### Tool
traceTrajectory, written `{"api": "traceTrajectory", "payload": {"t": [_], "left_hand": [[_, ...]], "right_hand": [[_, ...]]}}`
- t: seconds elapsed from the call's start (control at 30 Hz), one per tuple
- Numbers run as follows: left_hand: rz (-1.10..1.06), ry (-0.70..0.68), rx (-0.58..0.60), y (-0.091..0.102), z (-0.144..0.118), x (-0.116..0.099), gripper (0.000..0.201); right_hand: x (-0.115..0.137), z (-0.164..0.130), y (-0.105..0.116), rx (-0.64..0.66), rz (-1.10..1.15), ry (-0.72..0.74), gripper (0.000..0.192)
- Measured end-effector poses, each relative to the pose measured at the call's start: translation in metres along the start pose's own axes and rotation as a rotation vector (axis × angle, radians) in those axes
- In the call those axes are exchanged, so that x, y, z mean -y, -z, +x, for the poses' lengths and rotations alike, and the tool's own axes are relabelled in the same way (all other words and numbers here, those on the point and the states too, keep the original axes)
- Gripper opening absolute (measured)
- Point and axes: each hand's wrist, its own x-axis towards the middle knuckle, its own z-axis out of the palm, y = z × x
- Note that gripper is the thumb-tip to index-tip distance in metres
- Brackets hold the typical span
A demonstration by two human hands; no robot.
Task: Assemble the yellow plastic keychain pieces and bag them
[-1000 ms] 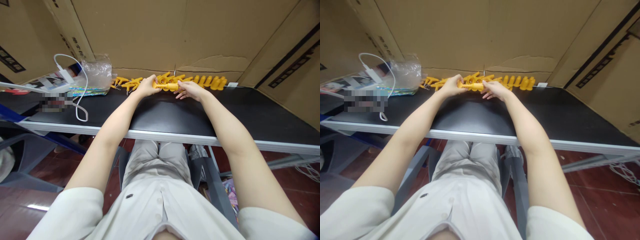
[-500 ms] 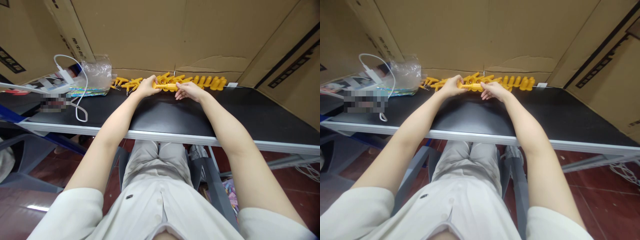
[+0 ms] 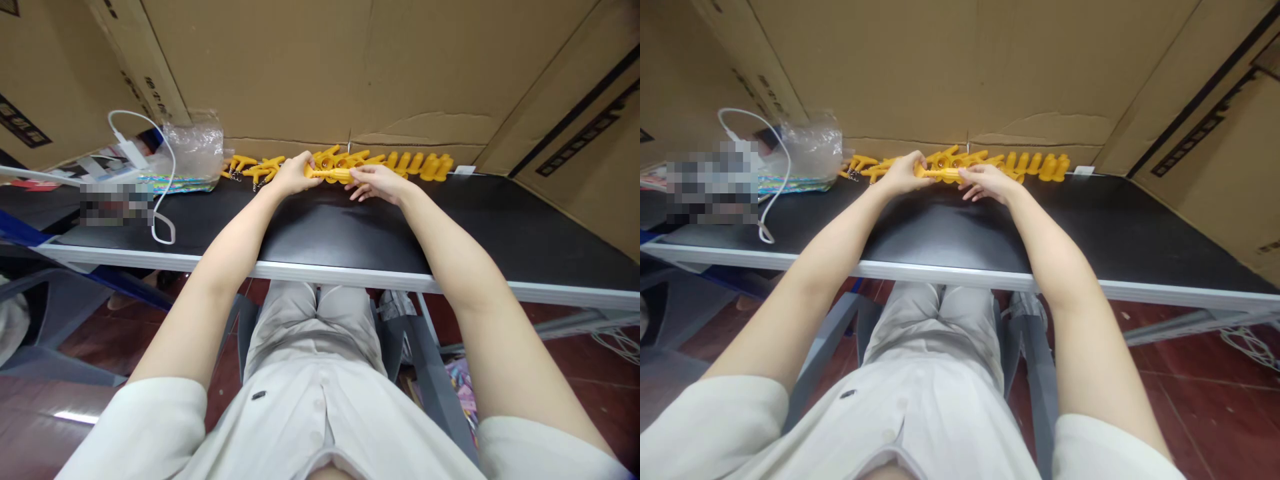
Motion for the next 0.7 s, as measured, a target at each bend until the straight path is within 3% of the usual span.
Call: {"api": "traceTrajectory", "payload": {"t": [0.17,0.7], "left_hand": [[-0.013,-0.039,-0.007,-0.002,0.001,0.003,0.031],[0.053,-0.047,-0.001,-0.001,-0.001,0.000,0.029]], "right_hand": [[0.002,-0.004,0.002,-0.040,-0.005,0.072,0.037],[0.003,0.001,-0.010,-0.107,-0.010,-0.062,0.060]]}}
